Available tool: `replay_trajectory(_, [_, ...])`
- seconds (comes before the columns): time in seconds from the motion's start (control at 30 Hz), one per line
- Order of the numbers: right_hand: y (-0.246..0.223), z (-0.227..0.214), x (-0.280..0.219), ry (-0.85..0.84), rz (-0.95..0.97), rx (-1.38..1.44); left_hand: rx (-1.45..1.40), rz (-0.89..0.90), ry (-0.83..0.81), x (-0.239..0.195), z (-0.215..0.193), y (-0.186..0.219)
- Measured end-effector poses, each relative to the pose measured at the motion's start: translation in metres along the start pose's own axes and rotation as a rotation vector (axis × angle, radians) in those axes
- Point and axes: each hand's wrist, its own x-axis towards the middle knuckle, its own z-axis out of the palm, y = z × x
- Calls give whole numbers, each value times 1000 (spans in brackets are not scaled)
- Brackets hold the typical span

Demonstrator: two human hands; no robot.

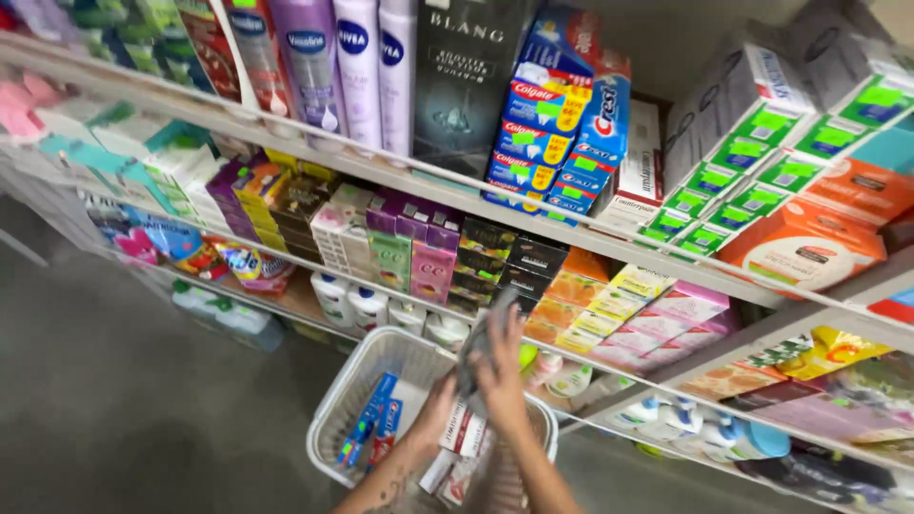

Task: Selecting toothpaste boxes and other toiletries from a shelf, wiping them with a cloth, and placing them into a shopping basket.

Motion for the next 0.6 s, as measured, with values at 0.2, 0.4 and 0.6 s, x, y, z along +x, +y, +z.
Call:
replay_trajectory(0.2, [5, 18, -31, 142, 165, 69, -52, 157, -49, 15, -19, -24])
replay_trajectory(0.4, [-8, 1, -25, -90, 210, -43, -82, 145, -71, 1, 17, 13])
replay_trajectory(0.6, [8, -20, -2, 182, 290, 343, 185, 93, 85, -12, 44, 28])
